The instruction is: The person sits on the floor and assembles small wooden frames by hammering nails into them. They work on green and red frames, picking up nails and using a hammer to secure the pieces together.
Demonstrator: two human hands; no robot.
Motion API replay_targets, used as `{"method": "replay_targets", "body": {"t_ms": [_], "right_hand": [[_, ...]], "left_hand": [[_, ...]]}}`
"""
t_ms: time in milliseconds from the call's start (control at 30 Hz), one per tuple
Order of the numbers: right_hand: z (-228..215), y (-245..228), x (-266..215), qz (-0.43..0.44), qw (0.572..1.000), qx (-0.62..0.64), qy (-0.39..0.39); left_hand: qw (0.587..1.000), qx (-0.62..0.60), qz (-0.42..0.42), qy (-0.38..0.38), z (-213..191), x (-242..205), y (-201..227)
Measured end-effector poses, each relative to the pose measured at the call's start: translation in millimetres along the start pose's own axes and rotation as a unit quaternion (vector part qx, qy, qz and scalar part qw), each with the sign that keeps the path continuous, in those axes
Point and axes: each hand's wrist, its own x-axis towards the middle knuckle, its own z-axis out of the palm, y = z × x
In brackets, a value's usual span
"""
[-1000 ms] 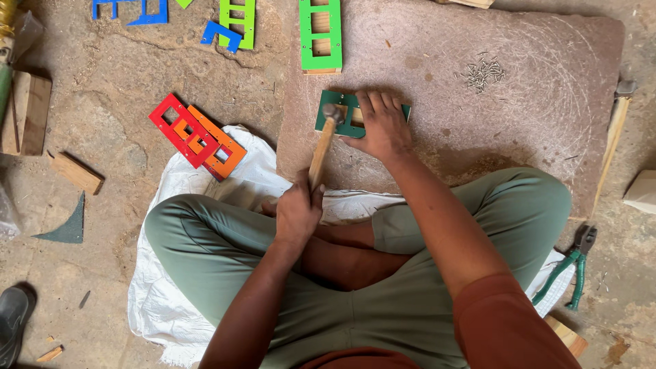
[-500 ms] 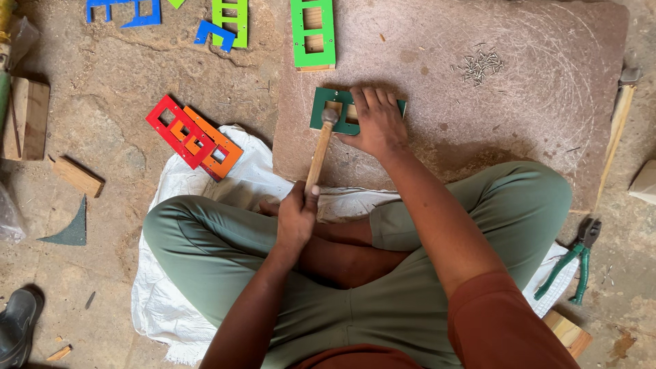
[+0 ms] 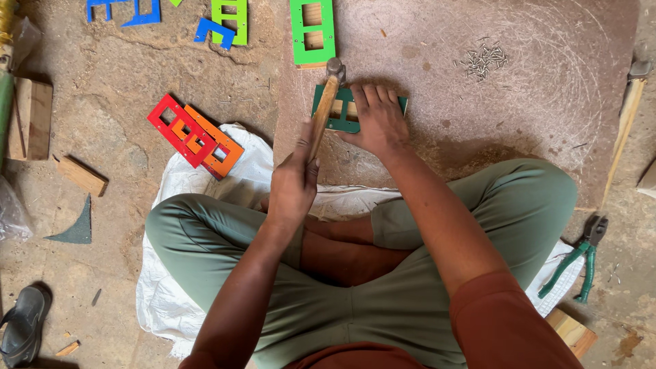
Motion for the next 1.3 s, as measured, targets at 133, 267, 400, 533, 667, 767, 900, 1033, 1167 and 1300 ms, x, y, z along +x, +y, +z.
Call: {"method": "replay_targets", "body": {"t_ms": [133, 267, 400, 533, 667, 767, 900, 1033, 1167, 1300], "right_hand": [[1.6, 0.8, -1.4, 0.011, 1.0, 0.002, -0.018], [2.7, 0.9, -0.9, 0.014, 0.999, 0.004, -0.028], [1.8, 1.1, 2.2, 0.006, 1.0, 0.006, -0.011], [3.5, 1.6, -1.4, -0.007, 1.0, 0.004, 0.002], [4.7, 2.4, -3.3, -0.009, 1.0, 0.008, 0.018], [5.8, 2.2, 0.0, -0.007, 1.0, 0.015, 0.018], [5.4, 4.3, 2.8, 0.001, 1.0, -0.005, 0.001], [6.4, 1.2, -1.3, -0.006, 1.0, -0.007, 0.004], [5.3, 1.9, -4.2, -0.004, 1.0, -0.002, 0.009], [5.2, 1.9, 1.1, 0.004, 1.0, 0.004, -0.008]], "left_hand": [[0.996, 0.084, 0.022, -0.006, 7.6, -7.9, -7.2], [0.993, 0.118, -0.01, -0.027, 16.9, -10.0, -12.9], [0.995, 0.101, -0.01, -0.015, 11.6, -3.6, -5.4], [0.997, 0.045, 0.038, 0.039, -6.3, -6.4, 3.8], [0.992, 0.031, 0.086, 0.088, -5.2, -2.3, 2.6], [0.995, 0.094, 0.037, 0.026, 3.6, 4.2, -6.2], [0.996, 0.084, -0.003, -0.009, -9.0, -7.7, -10.9], [0.996, 0.068, 0.033, 0.042, -29.6, -18.3, 3.9], [0.987, 0.023, 0.114, 0.109, -31.4, -11.6, 13.9], [0.992, 0.021, 0.097, 0.08, -6.8, 0.4, 2.5]]}}
